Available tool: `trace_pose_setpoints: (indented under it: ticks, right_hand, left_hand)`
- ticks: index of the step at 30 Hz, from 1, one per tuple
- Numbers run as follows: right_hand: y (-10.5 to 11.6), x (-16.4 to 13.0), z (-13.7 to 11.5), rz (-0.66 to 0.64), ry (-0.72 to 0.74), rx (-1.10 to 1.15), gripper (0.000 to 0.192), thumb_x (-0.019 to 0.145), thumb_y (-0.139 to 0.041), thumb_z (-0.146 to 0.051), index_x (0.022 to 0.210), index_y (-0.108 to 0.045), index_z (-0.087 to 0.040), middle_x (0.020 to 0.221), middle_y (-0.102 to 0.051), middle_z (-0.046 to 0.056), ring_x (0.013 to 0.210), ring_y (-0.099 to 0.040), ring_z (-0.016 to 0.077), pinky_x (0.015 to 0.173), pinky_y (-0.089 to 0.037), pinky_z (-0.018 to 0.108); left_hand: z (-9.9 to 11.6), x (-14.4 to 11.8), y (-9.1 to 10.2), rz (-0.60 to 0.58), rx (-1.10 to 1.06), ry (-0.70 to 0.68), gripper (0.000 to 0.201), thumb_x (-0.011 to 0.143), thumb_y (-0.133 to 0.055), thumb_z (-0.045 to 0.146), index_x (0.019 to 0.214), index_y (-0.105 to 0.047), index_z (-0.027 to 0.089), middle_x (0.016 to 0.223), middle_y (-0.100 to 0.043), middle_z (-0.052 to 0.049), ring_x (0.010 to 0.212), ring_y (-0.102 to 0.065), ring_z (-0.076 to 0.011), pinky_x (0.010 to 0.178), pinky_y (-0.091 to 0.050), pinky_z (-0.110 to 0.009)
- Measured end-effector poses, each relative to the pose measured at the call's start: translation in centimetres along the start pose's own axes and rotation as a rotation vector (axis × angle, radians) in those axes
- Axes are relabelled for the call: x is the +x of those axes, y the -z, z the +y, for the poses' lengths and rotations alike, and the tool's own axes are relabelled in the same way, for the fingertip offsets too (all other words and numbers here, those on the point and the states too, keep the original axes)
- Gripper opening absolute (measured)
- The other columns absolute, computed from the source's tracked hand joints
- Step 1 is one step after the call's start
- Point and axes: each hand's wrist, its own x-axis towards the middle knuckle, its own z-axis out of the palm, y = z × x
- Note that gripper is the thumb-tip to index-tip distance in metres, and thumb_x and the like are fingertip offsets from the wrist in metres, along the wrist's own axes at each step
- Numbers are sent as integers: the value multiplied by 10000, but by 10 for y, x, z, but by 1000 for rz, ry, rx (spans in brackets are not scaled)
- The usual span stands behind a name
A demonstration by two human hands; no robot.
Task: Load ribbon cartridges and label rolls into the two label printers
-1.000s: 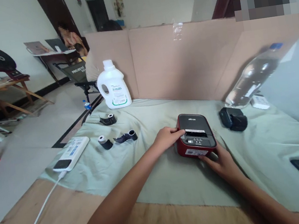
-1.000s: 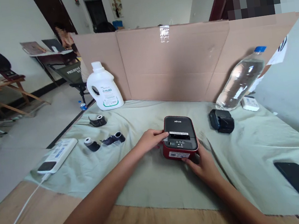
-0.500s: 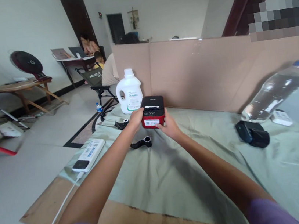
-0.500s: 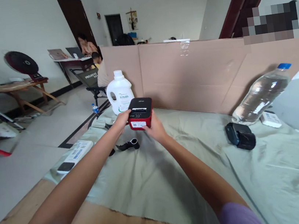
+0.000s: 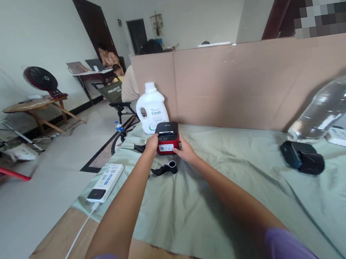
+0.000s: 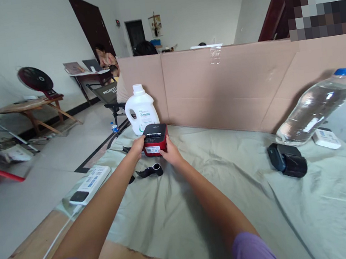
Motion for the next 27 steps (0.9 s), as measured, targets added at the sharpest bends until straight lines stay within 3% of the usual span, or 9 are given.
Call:
trace_pose_setpoints:
  ticks: [2,4,7,9,12,14,19,23,27]
  right_hand:
    - [22,-12,3,-3,-27,-29,867,811,-653,-369,1577,-278,-212,1501,-516,138,1350,-526,327,1082,-460,511]
    - [65,-33,10,47,-45,-130,845,808,-641,-422,1556,-327,-188,1530,-473,174,1359,-513,346,1080,-452,523]
    - [160,-79,25,219,-16,-433,744,817,-602,-441,1485,-428,-165,1470,-528,203,1349,-506,357,1115,-385,550]
    - [230,-114,37,388,-82,-692,712,833,-588,-435,1447,-456,-98,1435,-531,257,1365,-464,391,1112,-350,567]
    - [315,-156,49,639,-441,-999,783,829,-646,-474,1468,-417,-84,1471,-436,342,1379,-399,469,1003,-373,598]
    - [348,-171,53,644,-712,-1014,914,777,-721,-532,1501,-378,-93,1411,-471,377,1335,-437,505,949,-384,596]
    - [371,-184,54,578,-891,-895,1175,697,-785,-536,1605,-163,-126,1384,-465,396,1316,-484,502,902,-425,568]
    - [367,-192,40,537,-912,-753,1186,700,-764,-548,1595,-151,-70,1319,-501,424,1255,-536,502,872,-447,580]
    - [336,-197,5,496,-885,-729,1042,702,-736,-616,1544,-303,-180,1340,-552,299,1199,-580,437,904,-478,587]
  left_hand:
    - [3,-6,4,16,24,-41,282,861,-548,287,1018,-734,143,1102,-762,-126,1061,-702,-280,922,-539,-380]
    - [4,-22,9,53,42,-97,315,869,-549,268,1113,-722,170,1211,-733,-102,1193,-647,-267,1039,-482,-379]
    - [-4,-64,8,120,86,-346,381,894,-531,254,1240,-679,195,1336,-673,-85,1301,-577,-241,1150,-395,-375]
    - [-16,-103,-1,74,148,-585,375,906,-508,229,1239,-680,201,1367,-653,-81,1328,-559,-233,1171,-381,-384]
    - [-37,-165,-26,-136,333,-769,344,902,-510,193,1184,-705,216,1302,-695,-66,1337,-555,-234,1154,-410,-403]
    - [-49,-200,-44,-313,517,-806,343,900,-538,204,1199,-704,226,1272,-713,-66,1296,-590,-241,1145,-417,-421]
    - [-69,-245,-64,-626,857,-865,388,949,-505,300,1287,-663,194,1424,-611,-93,1388,-503,-280,1172,-374,-463]
    - [-75,-252,-60,-657,938,-919,430,976,-452,319,1354,-613,192,1518,-516,-85,1453,-422,-272,1195,-339,-450]
    - [-76,-255,-58,-657,982,-905,466,990,-416,314,1403,-564,157,1551,-473,-104,1480,-377,-271,1214,-302,-449]
